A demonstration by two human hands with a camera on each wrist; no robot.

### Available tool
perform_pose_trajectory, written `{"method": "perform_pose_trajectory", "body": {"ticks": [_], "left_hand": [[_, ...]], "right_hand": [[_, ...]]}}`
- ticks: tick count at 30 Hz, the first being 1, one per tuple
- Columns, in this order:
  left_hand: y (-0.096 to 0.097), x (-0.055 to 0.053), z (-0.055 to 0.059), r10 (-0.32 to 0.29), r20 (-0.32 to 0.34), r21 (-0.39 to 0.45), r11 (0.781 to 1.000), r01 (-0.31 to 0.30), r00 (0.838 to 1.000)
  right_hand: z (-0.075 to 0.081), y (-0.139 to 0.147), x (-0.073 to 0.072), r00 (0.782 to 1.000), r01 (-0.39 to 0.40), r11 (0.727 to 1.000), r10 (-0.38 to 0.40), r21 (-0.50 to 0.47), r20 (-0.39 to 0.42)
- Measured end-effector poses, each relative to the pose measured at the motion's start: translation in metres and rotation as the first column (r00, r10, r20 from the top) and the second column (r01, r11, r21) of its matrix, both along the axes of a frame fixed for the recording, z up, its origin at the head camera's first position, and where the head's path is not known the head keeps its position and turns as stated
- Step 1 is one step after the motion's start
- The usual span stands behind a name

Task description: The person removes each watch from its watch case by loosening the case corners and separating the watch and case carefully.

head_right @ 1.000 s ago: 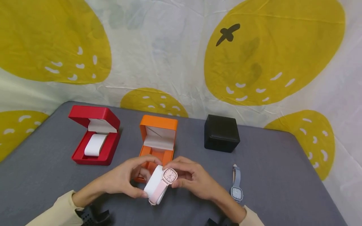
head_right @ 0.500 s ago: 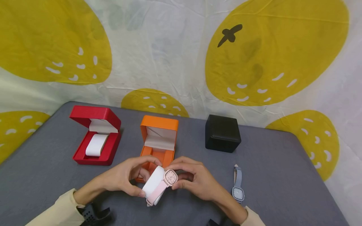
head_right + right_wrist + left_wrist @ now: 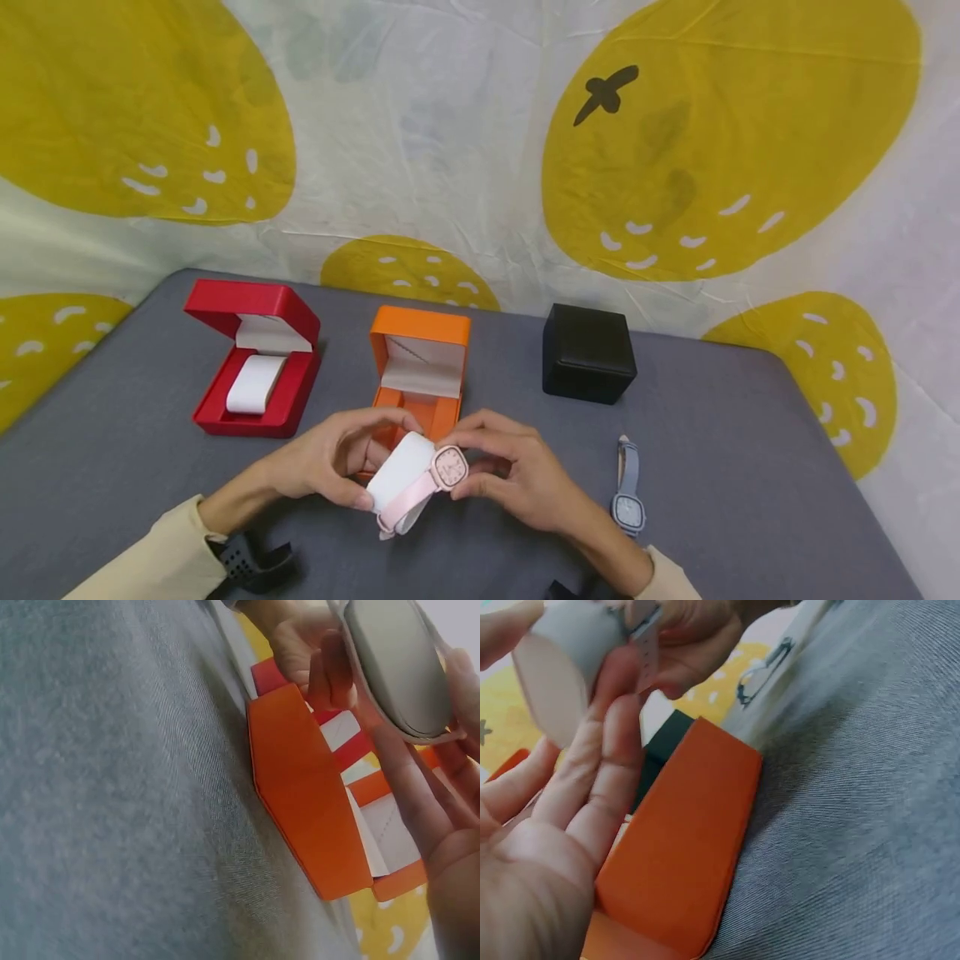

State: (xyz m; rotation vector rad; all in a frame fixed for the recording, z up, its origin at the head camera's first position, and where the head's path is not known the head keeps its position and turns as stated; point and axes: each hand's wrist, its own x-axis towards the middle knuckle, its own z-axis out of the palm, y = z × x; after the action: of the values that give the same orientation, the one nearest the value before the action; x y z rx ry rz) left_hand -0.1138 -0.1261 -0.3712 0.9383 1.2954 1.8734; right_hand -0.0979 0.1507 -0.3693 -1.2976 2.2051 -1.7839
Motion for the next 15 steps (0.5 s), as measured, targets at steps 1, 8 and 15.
{"method": "perform_pose_trajectory", "body": {"ticks": [1, 8, 15], "left_hand": [[0.0, 0.0, -0.001, 0.018, 0.006, 0.009, 1.0, -0.018, 1.0], [0.0, -0.002, -0.002, 0.233, -0.08, -0.01, 0.972, -0.234, 0.969], [-0.002, -0.002, -0.003, 0.324, -0.128, -0.021, 0.944, -0.329, 0.937]], "right_hand": [[0.001, 0.0, 0.001, 1.0, 0.026, 1.0, -0.026, 0.003, 0.014], [0.009, 0.003, 0.002, 0.987, 0.155, 0.988, -0.154, -0.002, 0.05], [0.015, 0.007, 0.0, 0.983, 0.171, 0.985, -0.171, 0.013, 0.06]]}}
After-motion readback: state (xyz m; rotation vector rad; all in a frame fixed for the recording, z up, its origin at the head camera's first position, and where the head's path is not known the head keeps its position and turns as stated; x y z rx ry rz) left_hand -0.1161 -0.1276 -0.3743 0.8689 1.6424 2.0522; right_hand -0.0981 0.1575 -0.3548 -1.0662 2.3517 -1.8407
